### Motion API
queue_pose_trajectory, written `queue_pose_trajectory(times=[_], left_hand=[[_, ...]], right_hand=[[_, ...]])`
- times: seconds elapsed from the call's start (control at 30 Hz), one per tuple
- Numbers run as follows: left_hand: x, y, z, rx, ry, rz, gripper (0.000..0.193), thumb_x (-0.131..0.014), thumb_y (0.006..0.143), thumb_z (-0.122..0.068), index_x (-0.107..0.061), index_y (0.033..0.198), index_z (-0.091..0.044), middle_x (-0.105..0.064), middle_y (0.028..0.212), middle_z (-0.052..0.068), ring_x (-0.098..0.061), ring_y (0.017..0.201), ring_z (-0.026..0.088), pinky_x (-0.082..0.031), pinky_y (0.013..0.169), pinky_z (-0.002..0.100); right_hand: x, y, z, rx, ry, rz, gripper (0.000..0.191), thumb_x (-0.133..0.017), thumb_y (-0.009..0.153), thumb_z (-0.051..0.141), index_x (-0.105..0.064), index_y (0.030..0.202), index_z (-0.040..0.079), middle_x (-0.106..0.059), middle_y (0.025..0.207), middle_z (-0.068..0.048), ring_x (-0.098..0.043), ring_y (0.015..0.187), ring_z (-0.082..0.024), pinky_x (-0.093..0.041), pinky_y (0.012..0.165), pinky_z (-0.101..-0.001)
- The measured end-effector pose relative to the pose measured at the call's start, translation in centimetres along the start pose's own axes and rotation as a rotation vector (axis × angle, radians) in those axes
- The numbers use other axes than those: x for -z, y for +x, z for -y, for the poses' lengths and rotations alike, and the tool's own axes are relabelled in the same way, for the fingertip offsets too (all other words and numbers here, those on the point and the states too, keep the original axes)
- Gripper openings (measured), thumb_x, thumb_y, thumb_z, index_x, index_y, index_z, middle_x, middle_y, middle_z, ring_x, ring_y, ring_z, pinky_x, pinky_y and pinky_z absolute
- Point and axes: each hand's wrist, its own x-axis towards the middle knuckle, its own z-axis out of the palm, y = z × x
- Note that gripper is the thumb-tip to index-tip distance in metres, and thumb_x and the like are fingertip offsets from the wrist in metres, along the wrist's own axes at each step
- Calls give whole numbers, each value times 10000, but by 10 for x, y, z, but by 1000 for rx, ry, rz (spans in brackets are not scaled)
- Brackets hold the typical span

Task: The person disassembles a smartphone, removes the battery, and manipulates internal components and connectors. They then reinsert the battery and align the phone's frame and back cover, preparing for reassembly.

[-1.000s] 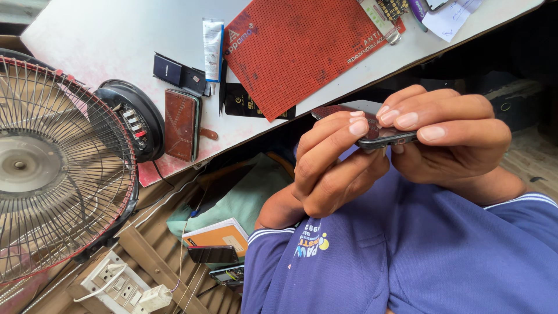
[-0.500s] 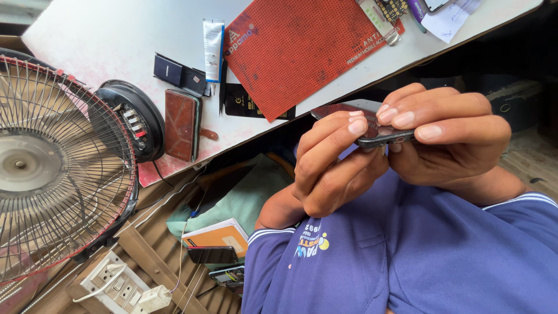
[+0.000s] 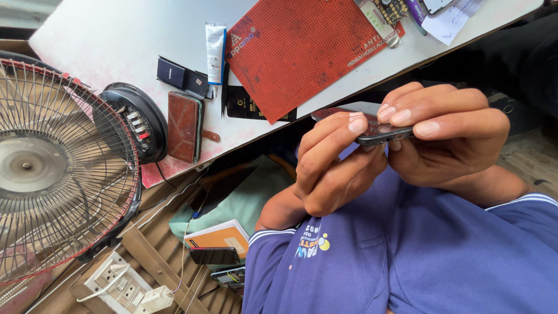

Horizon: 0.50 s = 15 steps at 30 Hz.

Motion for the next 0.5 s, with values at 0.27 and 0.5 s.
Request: queue_pose_trajectory(times=[0.27,0.5], left_hand=[[-3,-1,0,40,-26,-12,321,-858,775,129,-618,965,31,-611,1159,175,-709,962,300,-695,785,368],[-6,0,-2,50,-11,-39,293,-848,767,111,-648,966,32,-625,1131,169,-718,928,300,-677,773,361]], right_hand=[[2,2,-1,-9,2,13,436,-771,859,-45,-431,1109,61,-584,1094,-147,-701,909,-227,-668,821,-413],[6,4,2,-39,3,25,428,-752,872,-31,-417,1122,59,-580,1099,-143,-702,910,-225,-666,829,-409]])
